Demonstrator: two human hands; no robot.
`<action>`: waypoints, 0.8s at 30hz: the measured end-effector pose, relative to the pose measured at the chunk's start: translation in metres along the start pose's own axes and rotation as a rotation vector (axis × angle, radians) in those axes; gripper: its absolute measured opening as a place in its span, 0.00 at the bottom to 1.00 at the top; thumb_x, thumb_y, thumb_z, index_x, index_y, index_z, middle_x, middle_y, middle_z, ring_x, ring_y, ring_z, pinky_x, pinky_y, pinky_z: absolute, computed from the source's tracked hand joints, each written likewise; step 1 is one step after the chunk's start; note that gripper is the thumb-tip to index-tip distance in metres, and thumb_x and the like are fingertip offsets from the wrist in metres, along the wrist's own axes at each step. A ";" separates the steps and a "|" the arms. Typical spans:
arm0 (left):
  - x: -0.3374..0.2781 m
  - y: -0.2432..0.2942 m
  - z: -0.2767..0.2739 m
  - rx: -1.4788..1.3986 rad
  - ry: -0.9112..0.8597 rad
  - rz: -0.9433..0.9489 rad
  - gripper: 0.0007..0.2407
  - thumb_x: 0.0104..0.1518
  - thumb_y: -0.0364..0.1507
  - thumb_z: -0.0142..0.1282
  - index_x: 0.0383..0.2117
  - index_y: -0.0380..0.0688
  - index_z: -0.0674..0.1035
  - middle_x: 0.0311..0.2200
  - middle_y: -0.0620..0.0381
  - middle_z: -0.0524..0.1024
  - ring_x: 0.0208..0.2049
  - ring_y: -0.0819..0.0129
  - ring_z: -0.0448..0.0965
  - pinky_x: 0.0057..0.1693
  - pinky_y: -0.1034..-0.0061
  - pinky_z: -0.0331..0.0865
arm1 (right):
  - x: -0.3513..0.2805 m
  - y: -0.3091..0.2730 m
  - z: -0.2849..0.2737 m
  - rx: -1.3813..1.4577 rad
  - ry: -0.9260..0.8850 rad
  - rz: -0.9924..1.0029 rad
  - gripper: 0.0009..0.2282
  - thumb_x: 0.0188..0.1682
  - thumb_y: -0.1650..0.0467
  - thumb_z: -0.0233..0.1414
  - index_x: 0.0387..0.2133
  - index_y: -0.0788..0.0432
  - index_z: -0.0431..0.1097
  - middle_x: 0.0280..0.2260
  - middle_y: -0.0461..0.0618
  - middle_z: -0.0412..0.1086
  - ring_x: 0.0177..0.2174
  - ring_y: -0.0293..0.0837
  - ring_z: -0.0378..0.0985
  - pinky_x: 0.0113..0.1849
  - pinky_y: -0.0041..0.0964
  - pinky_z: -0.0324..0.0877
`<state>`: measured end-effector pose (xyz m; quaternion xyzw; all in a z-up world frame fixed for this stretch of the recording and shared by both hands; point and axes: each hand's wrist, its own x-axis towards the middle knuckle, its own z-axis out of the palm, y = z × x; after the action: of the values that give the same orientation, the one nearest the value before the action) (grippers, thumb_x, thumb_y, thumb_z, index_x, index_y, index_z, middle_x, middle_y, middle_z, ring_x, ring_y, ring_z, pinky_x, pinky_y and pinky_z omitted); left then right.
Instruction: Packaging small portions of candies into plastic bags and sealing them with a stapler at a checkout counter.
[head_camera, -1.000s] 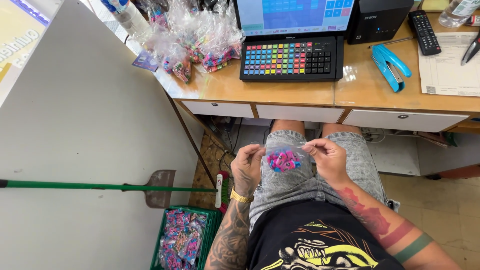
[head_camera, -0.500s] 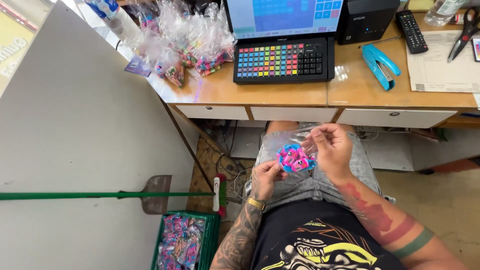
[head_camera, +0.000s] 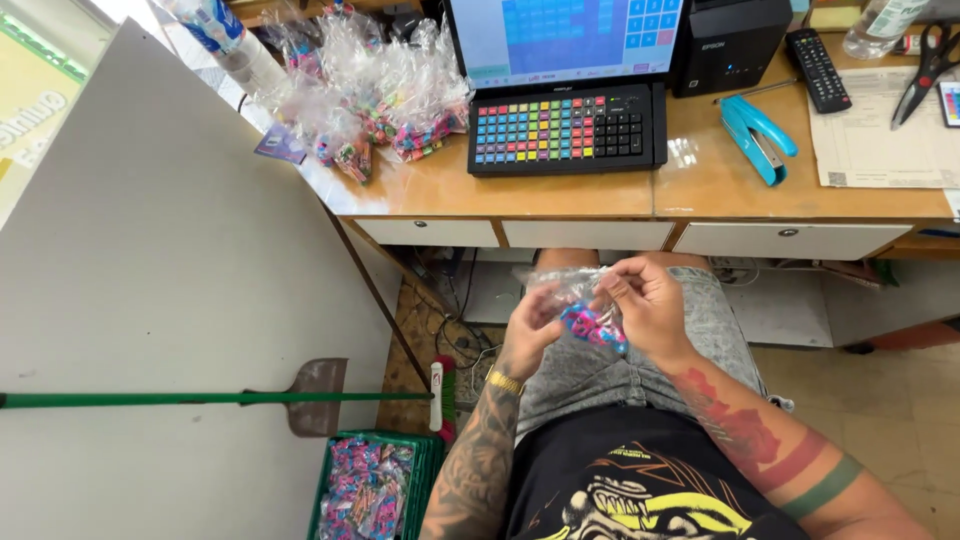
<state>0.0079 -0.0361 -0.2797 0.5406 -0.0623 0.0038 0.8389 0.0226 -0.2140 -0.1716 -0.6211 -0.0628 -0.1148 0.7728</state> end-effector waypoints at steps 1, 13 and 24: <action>-0.001 0.008 0.004 0.000 0.001 0.004 0.35 0.45 0.35 0.75 0.63 0.42 0.70 0.50 0.48 0.79 0.54 0.67 0.78 0.61 0.69 0.72 | 0.000 0.005 -0.005 0.001 -0.003 -0.003 0.05 0.53 0.73 0.59 0.33 0.63 0.71 0.22 0.56 0.76 0.21 0.43 0.82 0.21 0.28 0.74; -0.025 0.036 0.034 0.658 0.483 0.376 0.05 0.60 0.29 0.64 0.26 0.47 0.85 0.22 0.57 0.84 0.27 0.64 0.86 0.37 0.77 0.76 | -0.045 0.075 -0.019 -0.109 -0.202 0.212 0.28 0.42 0.60 0.67 0.54 0.58 0.68 0.42 0.52 0.79 0.37 0.34 0.77 0.39 0.30 0.75; -0.031 0.022 0.040 0.521 0.656 0.507 0.10 0.65 0.27 0.53 0.46 0.33 0.77 0.29 0.46 0.84 0.24 0.63 0.86 0.37 0.70 0.80 | -0.041 0.073 -0.005 -0.458 0.113 0.004 0.11 0.62 0.65 0.47 0.40 0.51 0.78 0.26 0.51 0.75 0.28 0.46 0.76 0.36 0.41 0.72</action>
<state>-0.0286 -0.0616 -0.2464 0.6708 0.0787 0.3937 0.6236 0.0013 -0.2000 -0.2514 -0.7728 0.0095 -0.1590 0.6143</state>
